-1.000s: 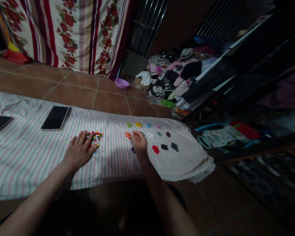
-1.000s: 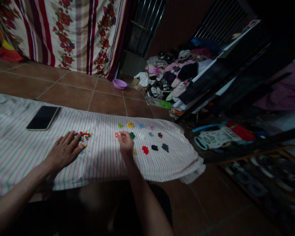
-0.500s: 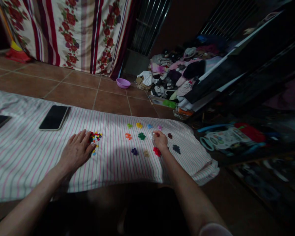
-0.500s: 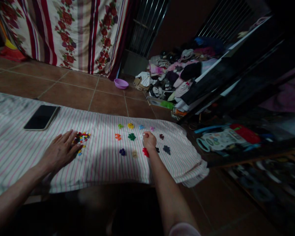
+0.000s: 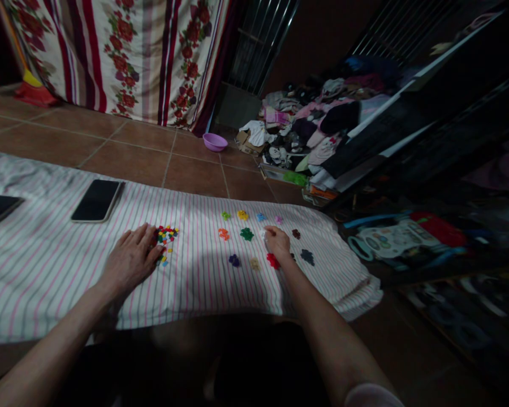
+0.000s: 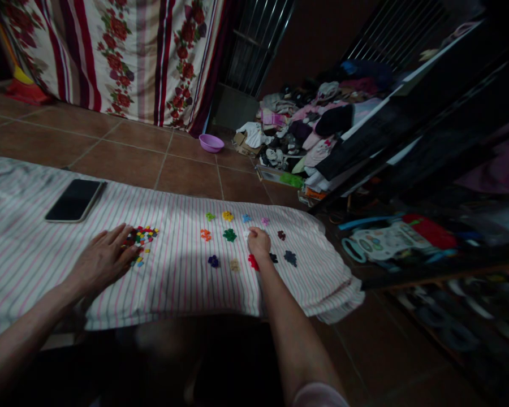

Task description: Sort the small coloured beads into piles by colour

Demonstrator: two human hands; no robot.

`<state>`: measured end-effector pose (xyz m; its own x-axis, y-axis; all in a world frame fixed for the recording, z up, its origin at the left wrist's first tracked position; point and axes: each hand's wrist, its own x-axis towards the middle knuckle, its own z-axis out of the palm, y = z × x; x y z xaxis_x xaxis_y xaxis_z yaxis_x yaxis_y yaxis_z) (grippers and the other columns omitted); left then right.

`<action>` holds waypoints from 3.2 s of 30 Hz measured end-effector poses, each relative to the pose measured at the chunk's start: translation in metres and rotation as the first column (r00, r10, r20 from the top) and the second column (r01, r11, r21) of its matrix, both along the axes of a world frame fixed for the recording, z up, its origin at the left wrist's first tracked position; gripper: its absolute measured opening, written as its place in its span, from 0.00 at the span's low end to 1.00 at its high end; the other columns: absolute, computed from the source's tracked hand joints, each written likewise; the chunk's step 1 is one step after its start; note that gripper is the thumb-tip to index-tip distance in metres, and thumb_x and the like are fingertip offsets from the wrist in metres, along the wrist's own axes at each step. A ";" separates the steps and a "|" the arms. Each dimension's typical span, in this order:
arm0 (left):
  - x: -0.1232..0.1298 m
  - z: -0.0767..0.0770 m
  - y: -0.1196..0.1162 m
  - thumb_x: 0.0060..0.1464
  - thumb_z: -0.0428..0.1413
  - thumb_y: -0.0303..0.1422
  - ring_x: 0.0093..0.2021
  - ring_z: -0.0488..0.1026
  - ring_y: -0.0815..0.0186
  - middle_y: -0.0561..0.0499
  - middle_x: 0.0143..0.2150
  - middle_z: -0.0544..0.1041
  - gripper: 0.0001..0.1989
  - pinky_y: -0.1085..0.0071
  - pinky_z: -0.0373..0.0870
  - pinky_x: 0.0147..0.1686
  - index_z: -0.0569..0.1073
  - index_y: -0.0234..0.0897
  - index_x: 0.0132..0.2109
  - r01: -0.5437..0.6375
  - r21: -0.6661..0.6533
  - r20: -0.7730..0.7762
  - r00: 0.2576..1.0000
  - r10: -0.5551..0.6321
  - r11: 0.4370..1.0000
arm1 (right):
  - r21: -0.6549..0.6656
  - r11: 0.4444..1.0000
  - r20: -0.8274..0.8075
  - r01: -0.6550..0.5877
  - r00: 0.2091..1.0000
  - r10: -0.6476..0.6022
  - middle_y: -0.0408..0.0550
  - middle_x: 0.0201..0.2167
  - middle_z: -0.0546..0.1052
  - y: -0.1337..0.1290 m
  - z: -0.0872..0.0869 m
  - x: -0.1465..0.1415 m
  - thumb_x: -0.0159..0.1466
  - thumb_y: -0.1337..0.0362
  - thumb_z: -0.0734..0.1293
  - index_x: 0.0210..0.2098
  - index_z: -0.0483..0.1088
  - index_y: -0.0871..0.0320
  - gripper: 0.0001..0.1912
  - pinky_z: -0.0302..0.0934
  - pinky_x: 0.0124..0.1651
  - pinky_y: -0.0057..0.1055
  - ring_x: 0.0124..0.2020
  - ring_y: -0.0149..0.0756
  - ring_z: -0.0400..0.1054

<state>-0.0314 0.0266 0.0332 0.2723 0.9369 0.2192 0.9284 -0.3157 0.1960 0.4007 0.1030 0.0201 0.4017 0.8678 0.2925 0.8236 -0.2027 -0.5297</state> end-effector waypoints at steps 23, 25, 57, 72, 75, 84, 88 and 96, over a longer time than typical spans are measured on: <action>-0.026 -0.008 -0.004 0.55 0.42 0.59 0.72 0.39 0.49 0.40 0.72 0.47 0.46 0.47 0.42 0.66 0.47 0.31 0.70 -0.080 -0.239 -0.111 0.992 0.055 0.968 | 0.041 0.728 -0.205 -0.685 0.707 0.677 0.45 0.36 0.75 -0.097 0.003 -0.246 0.61 0.65 0.65 0.40 0.74 0.54 0.08 0.64 0.38 0.30 0.34 0.34 0.70; -0.027 -0.006 -0.004 0.55 0.43 0.58 0.72 0.39 0.49 0.40 0.72 0.46 0.46 0.48 0.41 0.67 0.47 0.32 0.70 -0.081 -0.257 -0.112 0.992 0.054 0.963 | 0.008 0.730 -0.119 -0.683 0.725 0.679 0.45 0.35 0.75 -0.099 -0.002 -0.257 0.61 0.64 0.67 0.40 0.73 0.54 0.08 0.63 0.40 0.31 0.36 0.36 0.70; -0.029 -0.030 0.003 0.52 0.46 0.59 0.70 0.47 0.43 0.37 0.70 0.55 0.44 0.44 0.48 0.62 0.55 0.36 0.68 -0.067 -0.160 -0.074 0.996 0.056 0.985 | 0.137 0.830 -0.241 -0.541 0.794 0.557 0.45 0.38 0.76 -0.108 -0.004 -0.252 0.61 0.70 0.62 0.40 0.74 0.54 0.11 0.67 0.39 0.27 0.36 0.32 0.71; -0.012 -0.034 0.005 0.51 0.43 0.62 0.71 0.45 0.45 0.35 0.71 0.50 0.48 0.45 0.44 0.64 0.52 0.32 0.69 -0.023 -0.069 -0.071 0.997 0.018 0.997 | 0.319 0.910 -0.269 -0.264 0.896 0.354 0.48 0.34 0.76 -0.055 0.008 -0.115 0.59 0.63 0.61 0.38 0.73 0.57 0.11 0.67 0.36 0.30 0.32 0.34 0.71; -0.007 -0.034 0.005 0.52 0.42 0.62 0.71 0.45 0.46 0.36 0.71 0.51 0.46 0.46 0.44 0.65 0.55 0.34 0.68 0.010 -0.037 -0.048 0.999 -0.011 0.999 | 0.282 0.940 -0.246 -0.193 0.932 0.265 0.49 0.32 0.76 -0.033 0.009 -0.074 0.57 0.60 0.62 0.38 0.72 0.58 0.12 0.66 0.37 0.33 0.31 0.36 0.70; 0.001 -0.037 0.008 0.56 0.44 0.57 0.71 0.46 0.49 0.41 0.71 0.53 0.38 0.47 0.46 0.66 0.55 0.42 0.68 0.038 0.029 0.002 0.999 -0.038 0.999 | 0.090 0.996 -0.041 -0.001 0.999 0.005 0.51 0.32 0.78 0.025 0.015 -0.011 0.54 0.63 0.59 0.34 0.75 0.58 0.14 0.64 0.43 0.35 0.35 0.42 0.72; 0.000 -0.035 0.008 0.56 0.40 0.60 0.70 0.47 0.49 0.41 0.71 0.54 0.41 0.49 0.47 0.66 0.56 0.41 0.67 0.031 0.028 -0.023 0.999 -0.030 0.999 | 0.033 0.999 0.010 0.039 0.999 -0.039 0.51 0.33 0.79 0.044 0.015 -0.002 0.54 0.65 0.59 0.35 0.76 0.57 0.15 0.64 0.44 0.35 0.37 0.43 0.73; -0.001 -0.037 0.008 0.56 0.36 0.61 0.70 0.49 0.51 0.42 0.71 0.53 0.41 0.52 0.48 0.65 0.57 0.41 0.67 0.031 0.049 -0.054 0.998 -0.028 0.998 | -0.005 0.999 0.076 0.039 0.996 -0.038 0.51 0.34 0.80 0.069 0.011 0.012 0.55 0.68 0.60 0.35 0.76 0.56 0.14 0.65 0.45 0.34 0.38 0.41 0.73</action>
